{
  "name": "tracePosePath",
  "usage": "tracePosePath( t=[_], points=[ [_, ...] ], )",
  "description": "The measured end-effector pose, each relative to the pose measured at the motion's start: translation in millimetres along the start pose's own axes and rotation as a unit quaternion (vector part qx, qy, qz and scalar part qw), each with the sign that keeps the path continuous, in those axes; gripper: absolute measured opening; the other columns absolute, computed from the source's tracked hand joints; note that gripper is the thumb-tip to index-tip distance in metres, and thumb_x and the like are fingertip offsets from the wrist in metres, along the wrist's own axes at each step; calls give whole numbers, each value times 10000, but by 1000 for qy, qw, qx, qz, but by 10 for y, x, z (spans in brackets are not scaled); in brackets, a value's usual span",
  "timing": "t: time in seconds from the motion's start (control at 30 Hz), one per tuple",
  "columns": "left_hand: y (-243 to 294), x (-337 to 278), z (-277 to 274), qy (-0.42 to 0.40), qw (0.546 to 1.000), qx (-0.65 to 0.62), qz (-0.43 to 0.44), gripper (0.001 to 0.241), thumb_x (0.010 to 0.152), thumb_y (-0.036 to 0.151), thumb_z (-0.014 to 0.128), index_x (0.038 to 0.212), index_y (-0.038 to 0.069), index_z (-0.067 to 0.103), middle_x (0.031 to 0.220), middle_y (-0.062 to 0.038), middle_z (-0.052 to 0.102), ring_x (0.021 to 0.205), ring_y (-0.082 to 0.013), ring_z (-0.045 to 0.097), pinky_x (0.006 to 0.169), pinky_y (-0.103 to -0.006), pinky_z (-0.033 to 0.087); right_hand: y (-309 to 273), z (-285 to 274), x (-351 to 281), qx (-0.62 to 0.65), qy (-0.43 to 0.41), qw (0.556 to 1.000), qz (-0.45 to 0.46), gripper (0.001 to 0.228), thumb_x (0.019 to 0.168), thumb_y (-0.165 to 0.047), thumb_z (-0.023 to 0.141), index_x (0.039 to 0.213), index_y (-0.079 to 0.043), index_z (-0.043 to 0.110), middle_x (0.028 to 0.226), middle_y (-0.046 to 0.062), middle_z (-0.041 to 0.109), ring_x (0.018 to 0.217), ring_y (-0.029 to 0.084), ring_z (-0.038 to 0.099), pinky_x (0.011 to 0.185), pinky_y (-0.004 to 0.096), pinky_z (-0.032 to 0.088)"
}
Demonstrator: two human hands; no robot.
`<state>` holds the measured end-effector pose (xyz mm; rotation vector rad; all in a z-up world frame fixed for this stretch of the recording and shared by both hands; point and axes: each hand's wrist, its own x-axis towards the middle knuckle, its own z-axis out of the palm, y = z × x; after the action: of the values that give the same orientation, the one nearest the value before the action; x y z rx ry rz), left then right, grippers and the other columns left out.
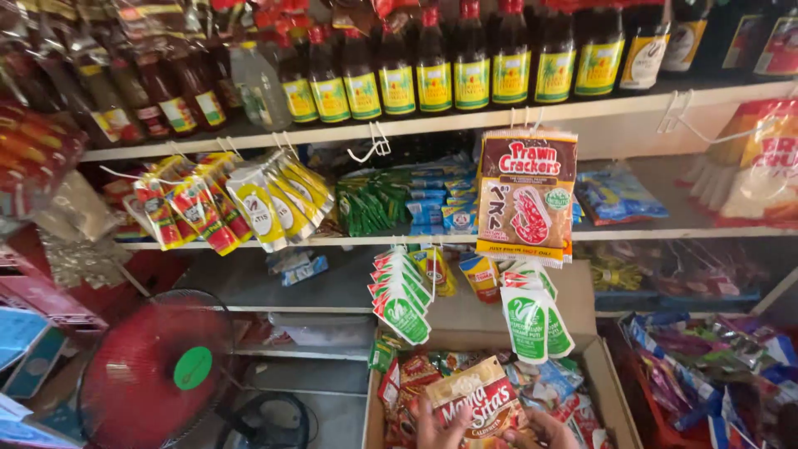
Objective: Organizing and hanging small grocery packets onto display hooks from a storage box on a shelf.
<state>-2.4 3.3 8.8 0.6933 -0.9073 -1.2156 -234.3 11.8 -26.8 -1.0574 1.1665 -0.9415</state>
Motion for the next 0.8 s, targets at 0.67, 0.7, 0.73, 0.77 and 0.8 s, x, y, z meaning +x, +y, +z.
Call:
tracePosePath(
  t=[0.67, 0.7, 0.73, 0.77, 0.8],
  points=[
    [754, -296, 567, -53, 951, 263, 151, 697, 837, -4, 818, 1468, 51, 526, 1330, -162, 615, 1174, -257, 713, 993, -379, 550, -1167, 476, -677, -146, 155, 931, -297, 427, 876, -47, 730, 1292, -83, 641, 1123, 109, 726, 1001, 116, 672, 809, 276, 567],
    [820, -303, 592, -44, 953, 277, 114, 657, 808, -12, 834, 1426, 71, 628, 1235, -151, 670, 1113, -245, 748, 973, -353, 572, -1197, 480, -694, -142, 168, 944, -248, 401, 878, -63, 738, 1270, -119, 674, 1044, 86, 767, 930, 82, 695, 760, 251, 583],
    [820, -296, 599, -41, 953, 276, 117, 657, 808, -12, 834, 1426, 71, 628, 1235, -151, 670, 1113, -245, 748, 973, -353, 572, -1197, 464, -673, -145, 165, 943, -250, 401, 878, -63, 738, 1270, -119, 674, 1044, 86, 767, 930, 82, 695, 760, 251, 583],
    [819, -288, 603, -42, 957, 261, 122, 659, 795, -10, 830, 1415, 76, 624, 1226, -141, 656, 1115, -236, 733, 974, -341, 560, -1195, 450, -651, -135, 162, 949, -233, 426, 879, -64, 743, 1294, -130, 676, 1012, 96, 768, 901, 84, 676, 742, 251, 563],
    [827, -289, 595, -43, 960, 247, 126, 661, 781, -8, 827, 1403, 81, 620, 1217, -130, 641, 1116, -228, 717, 975, -329, 549, -1185, 451, -635, -124, 159, 955, -216, 450, 879, -65, 748, 1317, -141, 677, 980, 106, 768, 872, 87, 656, 724, 251, 543]
  ],
)
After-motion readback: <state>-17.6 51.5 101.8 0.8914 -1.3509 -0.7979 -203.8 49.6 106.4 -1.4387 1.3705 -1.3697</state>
